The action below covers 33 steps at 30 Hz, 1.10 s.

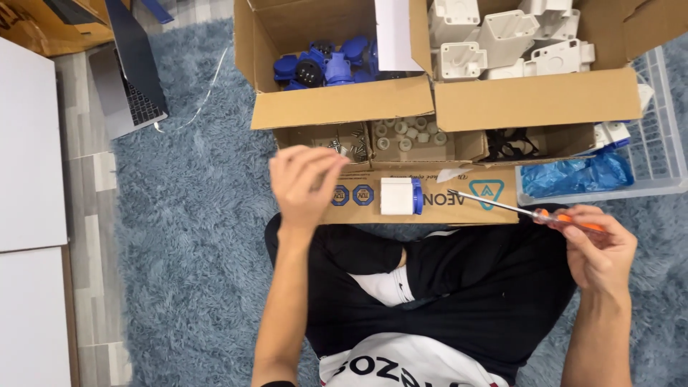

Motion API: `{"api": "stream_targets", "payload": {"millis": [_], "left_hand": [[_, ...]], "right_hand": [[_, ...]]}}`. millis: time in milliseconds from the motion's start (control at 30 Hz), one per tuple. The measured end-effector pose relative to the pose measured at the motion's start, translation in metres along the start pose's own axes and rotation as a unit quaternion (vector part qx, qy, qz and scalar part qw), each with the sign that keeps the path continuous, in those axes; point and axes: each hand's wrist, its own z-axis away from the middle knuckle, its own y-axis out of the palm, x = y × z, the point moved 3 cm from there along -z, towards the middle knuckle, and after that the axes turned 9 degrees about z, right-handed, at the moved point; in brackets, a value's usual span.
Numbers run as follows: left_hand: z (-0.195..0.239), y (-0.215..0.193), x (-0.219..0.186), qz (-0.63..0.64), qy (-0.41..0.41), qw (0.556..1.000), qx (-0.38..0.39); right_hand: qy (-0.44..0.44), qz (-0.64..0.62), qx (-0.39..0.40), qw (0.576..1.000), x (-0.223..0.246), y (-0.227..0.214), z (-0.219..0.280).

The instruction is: The person sits on the floor and assembles white electrical outlet components. They use a screwdriver to tighten screws on the white plastic housing and attach a blue plastic cover to a black component. The person handles screws, nuts, and various plastic parts from a cardboard box.

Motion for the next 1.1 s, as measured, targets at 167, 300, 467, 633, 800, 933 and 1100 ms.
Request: {"api": "stream_targets", "payload": {"millis": [167, 300, 467, 633, 800, 933, 1100], "left_hand": [[-0.019, -0.001, -0.033, 0.040, -0.003, 0.999, 0.027], [0.006, 0.039, -0.057, 0.129, 0.031, 0.972, 0.195], [0.042, 0.086, -0.059, 0.004, 0.018, 0.926, 0.376], [0.042, 0.099, -0.057, -0.037, 0.007, 0.915, 0.401], [0.027, 0.089, -0.063, 0.095, -0.082, 0.900, 0.417], [0.015, 0.073, -0.066, 0.144, -0.144, 0.880, 0.428], [0.009, 0.062, -0.066, 0.173, -0.230, 0.841, 0.457]], "right_hand": [[0.011, 0.079, -0.041, 0.996, 0.007, 0.016, -0.006], [0.012, 0.114, -0.022, 0.993, 0.013, 0.033, -0.014], [0.012, 0.098, -0.011, 0.995, 0.003, 0.044, -0.019], [0.037, 0.124, -0.011, 0.992, -0.004, 0.041, -0.019], [0.044, 0.138, 0.046, 0.988, 0.024, 0.060, -0.023], [0.028, 0.193, 0.030, 0.980, 0.027, 0.066, -0.024], [-0.033, 0.187, 0.031, 0.981, 0.027, 0.076, -0.025]]}}
